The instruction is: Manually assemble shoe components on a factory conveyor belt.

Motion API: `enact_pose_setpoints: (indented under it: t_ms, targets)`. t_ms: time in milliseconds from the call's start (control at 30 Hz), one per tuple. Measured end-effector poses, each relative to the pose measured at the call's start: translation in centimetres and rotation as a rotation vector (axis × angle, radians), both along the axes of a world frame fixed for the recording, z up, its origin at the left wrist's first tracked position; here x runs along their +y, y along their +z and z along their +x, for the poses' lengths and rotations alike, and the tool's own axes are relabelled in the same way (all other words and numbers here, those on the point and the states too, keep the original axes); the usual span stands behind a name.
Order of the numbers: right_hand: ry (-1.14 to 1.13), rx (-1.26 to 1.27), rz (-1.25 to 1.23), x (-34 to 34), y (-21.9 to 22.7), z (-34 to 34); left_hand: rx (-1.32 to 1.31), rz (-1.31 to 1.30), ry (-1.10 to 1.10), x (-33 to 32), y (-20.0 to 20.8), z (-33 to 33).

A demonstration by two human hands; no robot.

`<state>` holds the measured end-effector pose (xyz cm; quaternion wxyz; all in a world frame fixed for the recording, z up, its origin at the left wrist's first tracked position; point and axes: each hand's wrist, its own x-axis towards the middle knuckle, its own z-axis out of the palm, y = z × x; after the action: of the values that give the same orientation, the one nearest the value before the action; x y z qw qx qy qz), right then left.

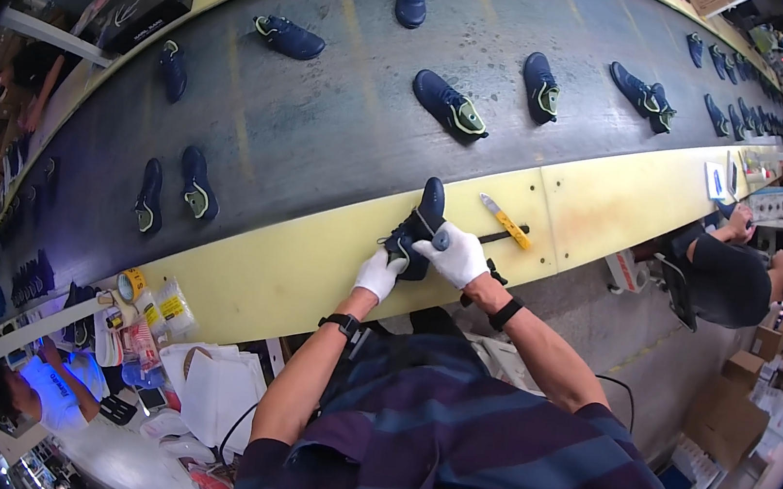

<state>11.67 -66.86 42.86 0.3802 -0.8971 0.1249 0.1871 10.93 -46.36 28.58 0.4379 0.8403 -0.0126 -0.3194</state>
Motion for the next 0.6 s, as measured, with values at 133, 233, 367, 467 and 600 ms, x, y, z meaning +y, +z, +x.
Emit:
enact_pose_setpoints:
  t_ms: [133, 233, 367, 467, 600]
  targets:
    - [-0.057, 0.008, 0.022, -1.9, 0.4, 0.2, -0.005, 0.009, -0.063, -1.3, 2.7, 0.4]
    - [-0.034, 0.012, -0.145, -6.3, 1.0, 0.2, 0.028, 0.159, -0.079, -2.8, 4.9, 0.3]
    - [-0.122, 0.057, -0.219, -11.8, 3.1, 2.5, 0.052, 0.151, -0.092, -5.4, 8.7, 0.5]
    - [-0.151, 0.063, -0.303, -18.1, -0.4, 4.0, -0.114, 0.338, -0.294, -8.0, 9.2, 0.0]
    - [-0.205, 0.011, -0.452, -25.0, -4.1, 3.9, -0.089, 0.413, -0.273, -10.7, 9.7, 0.3]
